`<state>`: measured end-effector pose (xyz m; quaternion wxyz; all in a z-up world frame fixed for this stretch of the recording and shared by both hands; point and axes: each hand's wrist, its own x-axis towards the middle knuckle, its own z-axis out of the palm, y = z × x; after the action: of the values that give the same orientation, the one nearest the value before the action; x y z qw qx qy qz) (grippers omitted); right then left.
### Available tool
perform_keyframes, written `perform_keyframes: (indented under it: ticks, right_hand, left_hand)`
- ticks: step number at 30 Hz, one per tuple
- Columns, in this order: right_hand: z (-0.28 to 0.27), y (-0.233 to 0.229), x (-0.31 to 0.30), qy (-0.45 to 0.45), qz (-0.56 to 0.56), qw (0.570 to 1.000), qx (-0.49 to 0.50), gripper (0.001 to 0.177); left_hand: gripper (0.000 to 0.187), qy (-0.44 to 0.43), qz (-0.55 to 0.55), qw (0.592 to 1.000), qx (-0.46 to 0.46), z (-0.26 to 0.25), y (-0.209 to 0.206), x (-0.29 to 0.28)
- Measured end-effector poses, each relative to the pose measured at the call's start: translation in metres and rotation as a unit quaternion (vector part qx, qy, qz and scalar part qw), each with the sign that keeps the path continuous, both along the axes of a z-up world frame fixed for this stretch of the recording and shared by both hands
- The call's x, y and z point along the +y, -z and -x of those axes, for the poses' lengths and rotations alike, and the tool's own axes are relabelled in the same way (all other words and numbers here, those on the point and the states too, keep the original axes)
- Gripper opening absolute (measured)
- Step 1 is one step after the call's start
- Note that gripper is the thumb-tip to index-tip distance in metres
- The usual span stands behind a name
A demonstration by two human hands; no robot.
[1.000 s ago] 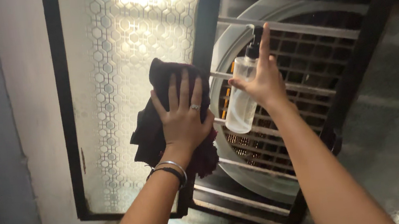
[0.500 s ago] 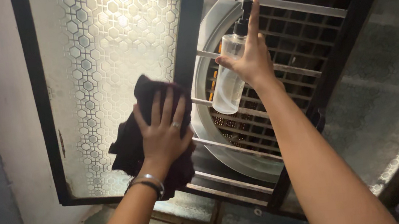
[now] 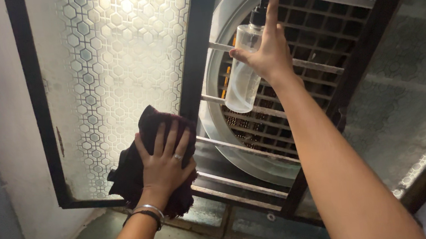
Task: The person cleans a window with a patterned glass pane using a spray bottle and a dark cloth. They repeatedly spray the surface and wipe it down, moving across different sections of the window frame.
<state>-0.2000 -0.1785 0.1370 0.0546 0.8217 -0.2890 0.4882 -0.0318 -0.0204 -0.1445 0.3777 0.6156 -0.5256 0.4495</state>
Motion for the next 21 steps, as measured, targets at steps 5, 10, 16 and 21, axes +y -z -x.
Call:
perform_keyframes:
  ticks: [5, 10, 16, 21]
  right_hand:
    - [-0.001, 0.001, -0.001, 0.01, 0.011, 1.0, -0.002, 0.147]
    - [0.001, 0.0, 0.002, -0.006, 0.022, 1.0, -0.001, 0.148]
    - [0.002, 0.003, 0.007, -0.012, 0.04, 0.999, -0.001, 0.148]
    - [0.003, 0.002, 0.018, -0.002, 0.021, 1.0, -0.01, 0.148]
  left_hand:
    - [0.079, -0.004, -0.025, 1.0, -0.005, -0.004, 0.01, 0.003]
    - [0.074, -0.001, -0.073, 0.997, -0.024, -0.015, 0.026, 0.021]
    - [0.085, -0.099, -0.251, 0.962, -0.043, -0.041, 0.048, 0.066]
    - [0.085, -0.131, -0.315, 0.937, -0.071, -0.049, 0.04, 0.08]
